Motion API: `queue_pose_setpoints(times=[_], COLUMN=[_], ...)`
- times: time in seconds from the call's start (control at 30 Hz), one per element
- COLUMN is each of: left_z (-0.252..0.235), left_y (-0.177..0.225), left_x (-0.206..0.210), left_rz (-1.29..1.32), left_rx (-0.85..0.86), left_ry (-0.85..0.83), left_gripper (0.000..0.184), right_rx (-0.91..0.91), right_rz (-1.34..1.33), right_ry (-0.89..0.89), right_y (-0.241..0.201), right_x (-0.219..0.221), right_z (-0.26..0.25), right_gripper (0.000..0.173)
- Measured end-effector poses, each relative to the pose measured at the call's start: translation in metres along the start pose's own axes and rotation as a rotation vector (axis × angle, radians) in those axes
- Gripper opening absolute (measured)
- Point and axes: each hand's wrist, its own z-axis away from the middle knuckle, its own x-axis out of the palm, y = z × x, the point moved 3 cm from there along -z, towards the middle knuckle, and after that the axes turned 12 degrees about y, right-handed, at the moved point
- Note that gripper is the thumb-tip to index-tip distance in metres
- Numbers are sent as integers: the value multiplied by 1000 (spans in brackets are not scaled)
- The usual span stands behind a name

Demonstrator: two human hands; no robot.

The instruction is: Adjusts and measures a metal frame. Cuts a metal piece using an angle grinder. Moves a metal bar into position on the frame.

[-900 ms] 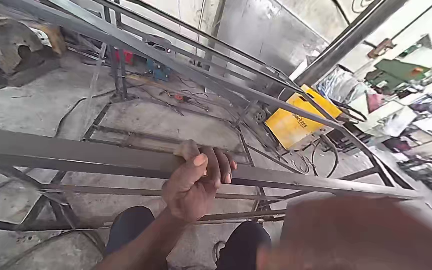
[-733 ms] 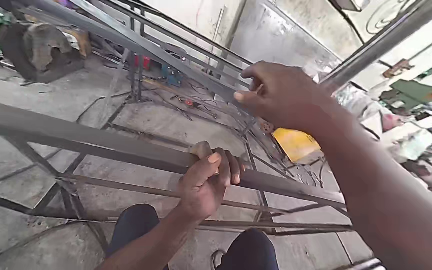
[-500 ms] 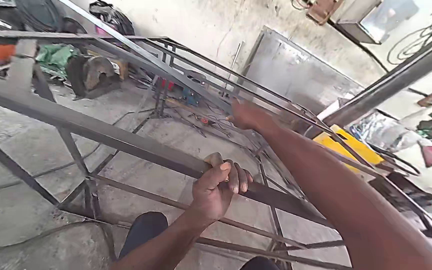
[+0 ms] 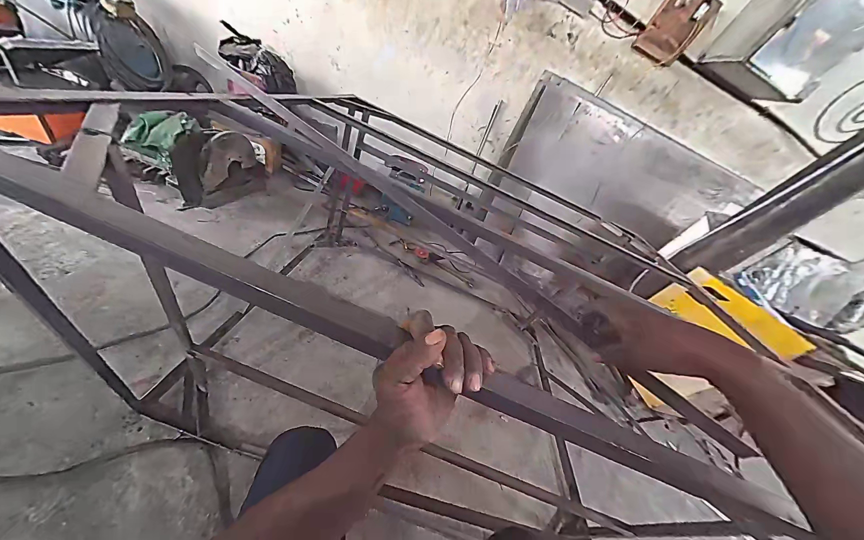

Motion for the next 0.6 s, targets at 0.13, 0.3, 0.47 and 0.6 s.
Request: queue_pose_setpoints(times=[0.13, 0.3, 0.47, 0.6], left_z=[2, 0, 1, -38], left_y=[4, 7, 29, 39], left_x=[-3, -5, -57, -101], left_rz=[-45, -92, -322, -668], left_rx=[-3, -6, -192, -272], left_ry=[2, -36, -180, 215], left_gripper=[32, 32, 50, 39], right_rx=[-60, -11, 58, -22], right_rz=[-28, -395, -401, -307], right_ry=[16, 190, 322, 404], right_y=[-58, -58, -12, 51], right_x=[44, 47, 18, 28], right_z=[-33, -30, -1, 27], right_gripper=[52, 34, 36, 46])
